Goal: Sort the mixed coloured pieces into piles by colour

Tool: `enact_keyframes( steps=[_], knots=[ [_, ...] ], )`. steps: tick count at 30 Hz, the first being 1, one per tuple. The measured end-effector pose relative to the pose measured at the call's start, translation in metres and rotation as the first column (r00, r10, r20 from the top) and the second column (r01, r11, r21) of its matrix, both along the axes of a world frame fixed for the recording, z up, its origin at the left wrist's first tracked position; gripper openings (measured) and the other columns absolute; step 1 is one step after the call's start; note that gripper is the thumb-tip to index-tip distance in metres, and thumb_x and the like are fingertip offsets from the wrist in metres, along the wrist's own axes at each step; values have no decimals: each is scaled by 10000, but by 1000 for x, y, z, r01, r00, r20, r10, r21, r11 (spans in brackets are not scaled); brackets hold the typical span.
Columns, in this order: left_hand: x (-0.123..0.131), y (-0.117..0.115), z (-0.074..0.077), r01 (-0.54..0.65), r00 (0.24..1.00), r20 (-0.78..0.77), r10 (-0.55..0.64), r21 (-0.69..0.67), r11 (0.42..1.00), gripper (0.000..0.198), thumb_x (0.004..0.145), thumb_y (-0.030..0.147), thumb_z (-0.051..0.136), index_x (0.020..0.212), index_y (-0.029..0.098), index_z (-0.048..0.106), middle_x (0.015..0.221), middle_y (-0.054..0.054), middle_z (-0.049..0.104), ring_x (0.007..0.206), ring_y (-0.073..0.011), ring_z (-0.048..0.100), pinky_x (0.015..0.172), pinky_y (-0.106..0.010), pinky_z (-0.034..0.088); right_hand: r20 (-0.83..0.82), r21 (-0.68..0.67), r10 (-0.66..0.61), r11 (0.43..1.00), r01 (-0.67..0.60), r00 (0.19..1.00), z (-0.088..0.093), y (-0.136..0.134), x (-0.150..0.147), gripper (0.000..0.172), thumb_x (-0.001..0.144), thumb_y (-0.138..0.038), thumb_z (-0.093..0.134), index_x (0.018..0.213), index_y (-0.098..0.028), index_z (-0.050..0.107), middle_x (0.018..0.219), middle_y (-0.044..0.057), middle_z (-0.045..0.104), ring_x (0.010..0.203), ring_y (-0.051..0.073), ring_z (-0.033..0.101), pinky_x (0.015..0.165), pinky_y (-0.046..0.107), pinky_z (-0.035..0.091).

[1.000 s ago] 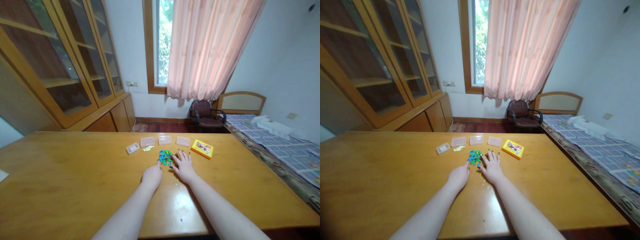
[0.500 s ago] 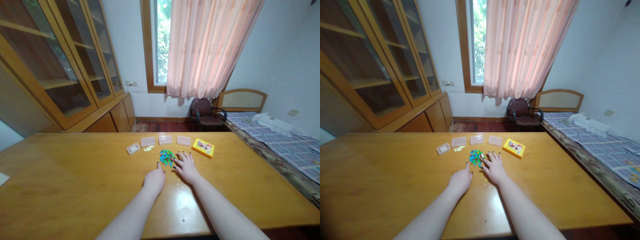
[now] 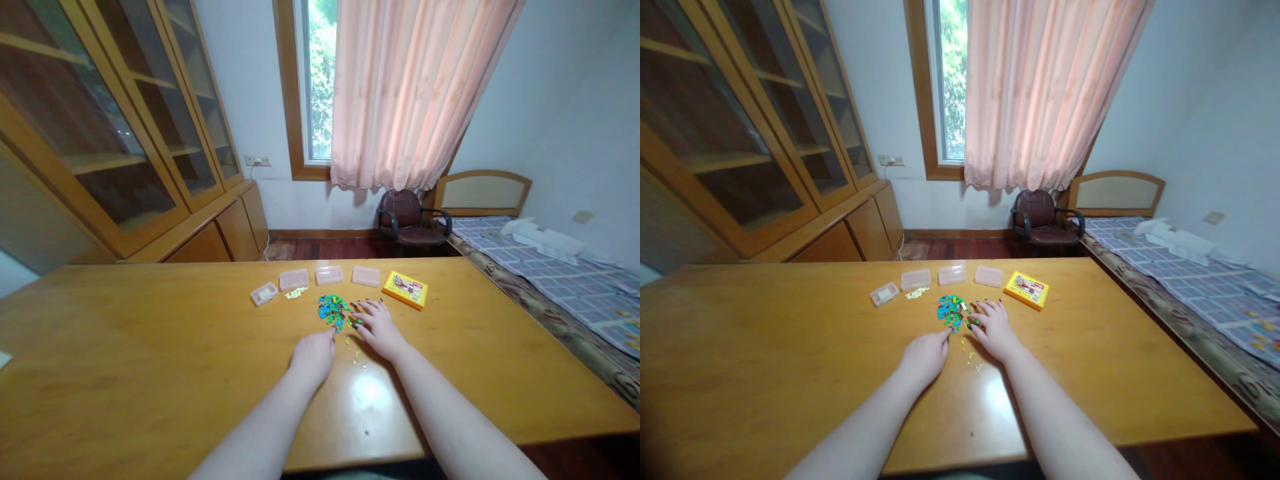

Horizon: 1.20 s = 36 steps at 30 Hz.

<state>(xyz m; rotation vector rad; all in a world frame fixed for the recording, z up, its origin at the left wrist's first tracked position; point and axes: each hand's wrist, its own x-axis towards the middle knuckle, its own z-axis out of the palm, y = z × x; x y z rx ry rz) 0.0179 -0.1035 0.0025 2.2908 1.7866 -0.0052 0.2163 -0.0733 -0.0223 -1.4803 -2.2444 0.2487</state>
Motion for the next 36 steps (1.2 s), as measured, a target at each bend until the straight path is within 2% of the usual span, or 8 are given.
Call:
enact_keyframes(
  steps=[4,7,12,16,21,28,32,36],
  knots=[
    [6,0,-1,80,997,10,-81,45,996,447,895,267,334,1331,306,419,949,-88,698,851,-230,658,738,-340,491,15,-16,14,1000,-14,1000,0,1,0,303,832,-323,503,1098,-290,644,1310,50,516,1252,268,354,1062,544,159],
    [9,1,0,78,997,7,-78,43,996,457,882,247,341,1330,293,419,937,-85,698,838,-233,659,728,-341,492,11,-18,19,1000,-19,1000,3,0,0,289,816,-287,507,1060,-293,662,1304,39,523,1250,267,354,1062,549,145],
    [1,3,4,-49,998,27,48,44,998,397,876,234,333,1215,254,540,949,-92,698,856,-224,658,751,-329,489,-2,-39,72,997,-72,997,7,-3,0,242,806,-301,520,967,-312,700,1292,23,533,1243,271,362,1057,549,152],
    [-6,3,6,-115,993,10,115,11,993,413,865,224,342,1231,242,533,964,-117,694,868,-243,654,750,-352,488,-5,-50,121,991,-121,993,8,-5,0,245,798,-362,551,991,-315,694,1303,33,525,1247,274,366,1062,541,154],
    [-2,0,3,-21,1000,-2,21,-40,999,461,847,214,374,1287,291,485,977,-106,692,893,-245,648,763,-358,487,28,-87,129,988,-126,991,8,-5,0,317,798,-389,556,1096,-336,647,1380,37,447,1287,297,316,1053,570,144],
    [1,-6,2,0,1000,-26,-1,-56,998,426,851,222,363,1238,248,538,979,-126,687,892,-261,647,765,-388,495,-27,-102,217,971,-218,976,11,-6,3,257,819,-373,532,1024,-340,683,1325,22,512,1272,273,357,1058,550,166],
    [3,-8,6,21,1000,-20,-22,-60,998,389,864,246,339,1150,220,602,953,-131,688,875,-258,650,766,-386,497,-40,-103,178,978,-181,983,12,-6,4,291,808,-359,543,1070,-327,663,1318,41,518,1261,275,373,1058,554,160],
    [6,-10,8,92,996,8,-91,-59,994,397,843,238,365,1175,239,583,964,-119,689,883,-264,648,757,-383,501,-51,-121,235,963,-239,971,11,-5,4,223,813,-351,534,949,-323,709,1292,21,541,1256,264,381,1064,541,165]
  ],
)
